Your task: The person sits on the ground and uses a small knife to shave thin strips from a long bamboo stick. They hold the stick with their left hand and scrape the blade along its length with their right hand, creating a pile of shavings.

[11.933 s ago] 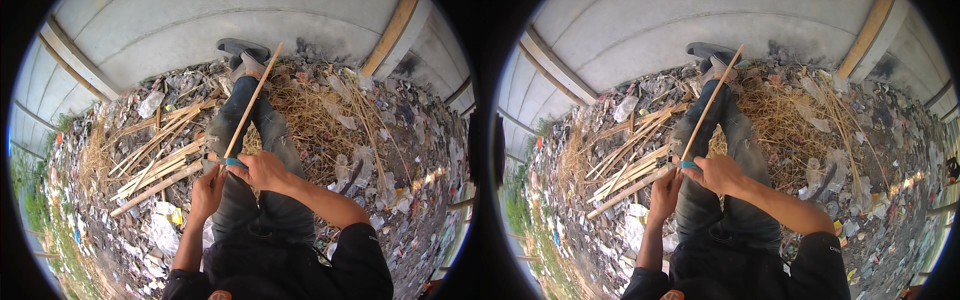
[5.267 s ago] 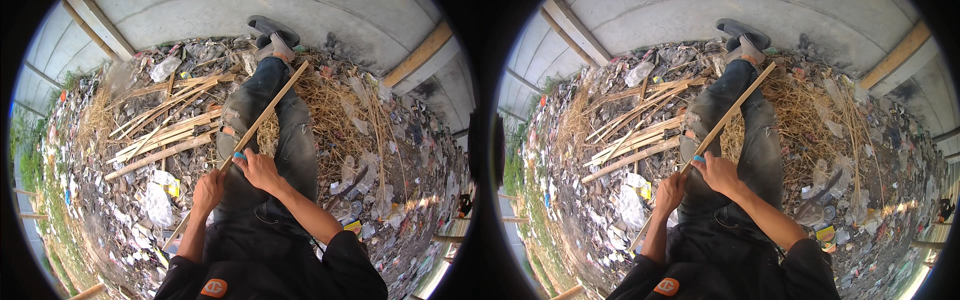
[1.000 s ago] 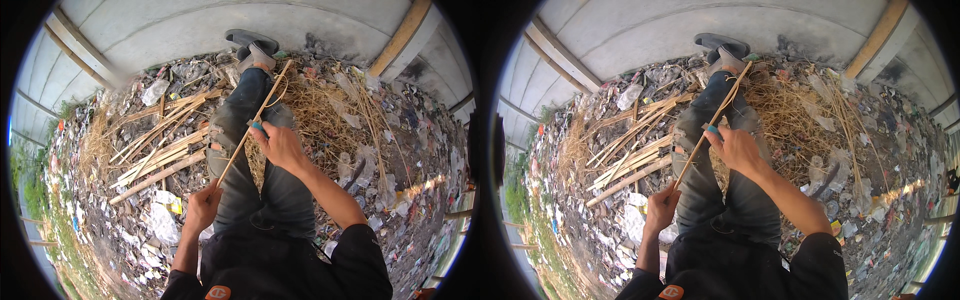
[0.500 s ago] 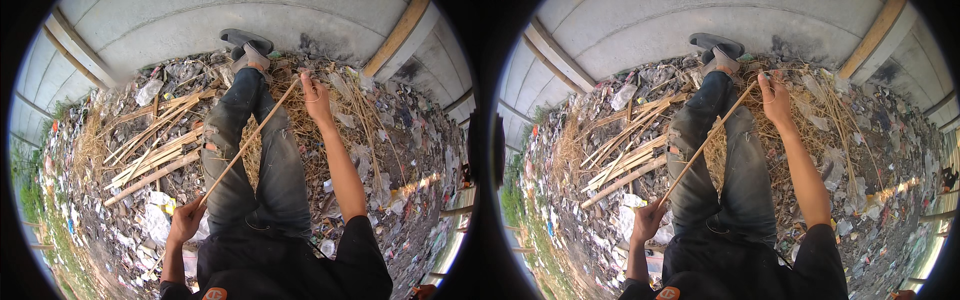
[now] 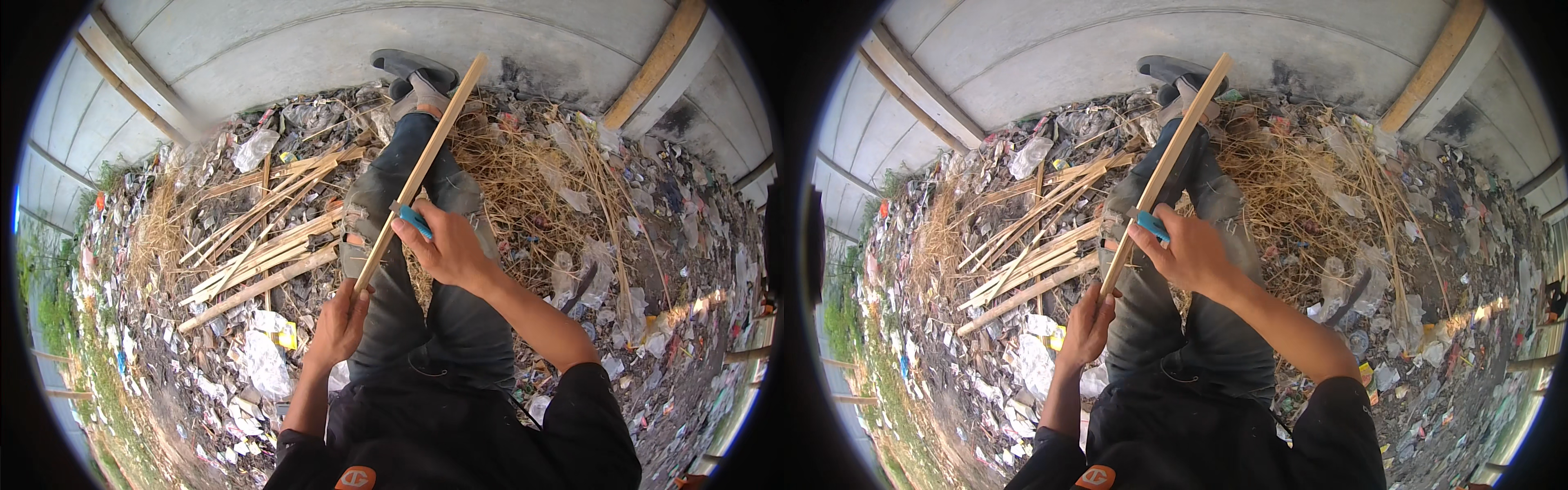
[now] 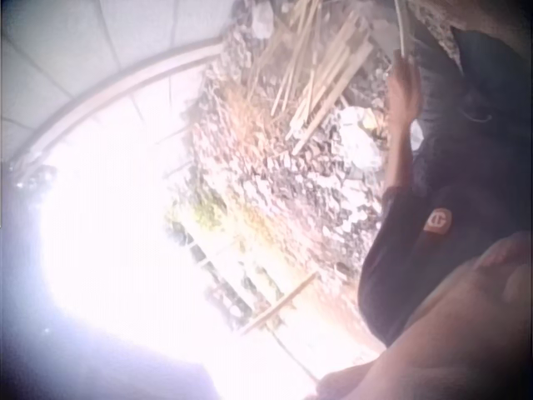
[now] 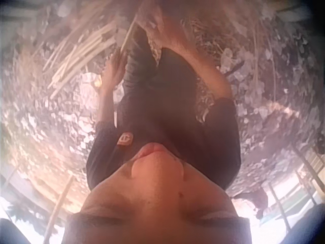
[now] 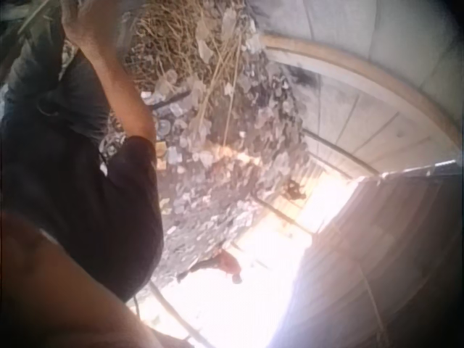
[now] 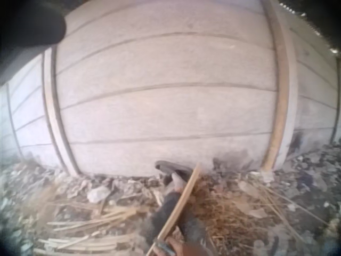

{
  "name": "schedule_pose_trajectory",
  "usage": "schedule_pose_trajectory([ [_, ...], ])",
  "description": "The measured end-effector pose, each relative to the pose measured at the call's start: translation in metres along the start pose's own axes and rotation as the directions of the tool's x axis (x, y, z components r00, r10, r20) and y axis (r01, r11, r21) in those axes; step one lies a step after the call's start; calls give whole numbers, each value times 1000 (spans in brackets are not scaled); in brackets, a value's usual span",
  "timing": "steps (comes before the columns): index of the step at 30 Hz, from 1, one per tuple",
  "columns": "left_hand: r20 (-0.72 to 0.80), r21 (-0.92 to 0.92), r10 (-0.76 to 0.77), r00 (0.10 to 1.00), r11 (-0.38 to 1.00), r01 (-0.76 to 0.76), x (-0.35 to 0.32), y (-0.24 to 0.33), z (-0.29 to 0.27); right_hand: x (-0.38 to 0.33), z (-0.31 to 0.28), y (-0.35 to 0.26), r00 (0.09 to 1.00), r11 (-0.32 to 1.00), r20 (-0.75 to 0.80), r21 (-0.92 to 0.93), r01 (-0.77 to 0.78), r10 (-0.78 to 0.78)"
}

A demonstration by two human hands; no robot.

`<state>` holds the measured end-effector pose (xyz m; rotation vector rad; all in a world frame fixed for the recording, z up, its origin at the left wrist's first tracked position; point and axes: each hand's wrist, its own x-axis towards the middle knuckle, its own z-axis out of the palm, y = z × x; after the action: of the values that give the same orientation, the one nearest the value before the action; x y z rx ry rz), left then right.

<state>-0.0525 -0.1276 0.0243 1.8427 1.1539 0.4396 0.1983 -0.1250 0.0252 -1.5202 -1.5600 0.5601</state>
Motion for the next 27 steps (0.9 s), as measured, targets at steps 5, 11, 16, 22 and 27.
schedule_pose_trajectory([
  [5, -80, 82, 45, 996, 996, -38, 15, 2, 11, -33, 23, -13, 983, 969, 174, -231, 93, -53],
  [11, -122, 176, 51, 991, 984, -29, -7, -17, 13, 14, -1, 32, 989, 952, -39, -269, -148, 142],
  [16, -169, 238, 36, 985, 971, 6, -4, -18, 10, -23, 34, 3, 980, 949, 198, -301, 89, -29],
  [22, -121, 398, -8, 993, 916, 56, -36, -19, -13, 64, -67, 119, 878, 892, -288, -133, -432, 383],
  [27, -29, 245, -11, 1000, 969, 17, -42, -34, -19, 63, -121, 170, 782, 908, -466, 144, -393, 413],
])
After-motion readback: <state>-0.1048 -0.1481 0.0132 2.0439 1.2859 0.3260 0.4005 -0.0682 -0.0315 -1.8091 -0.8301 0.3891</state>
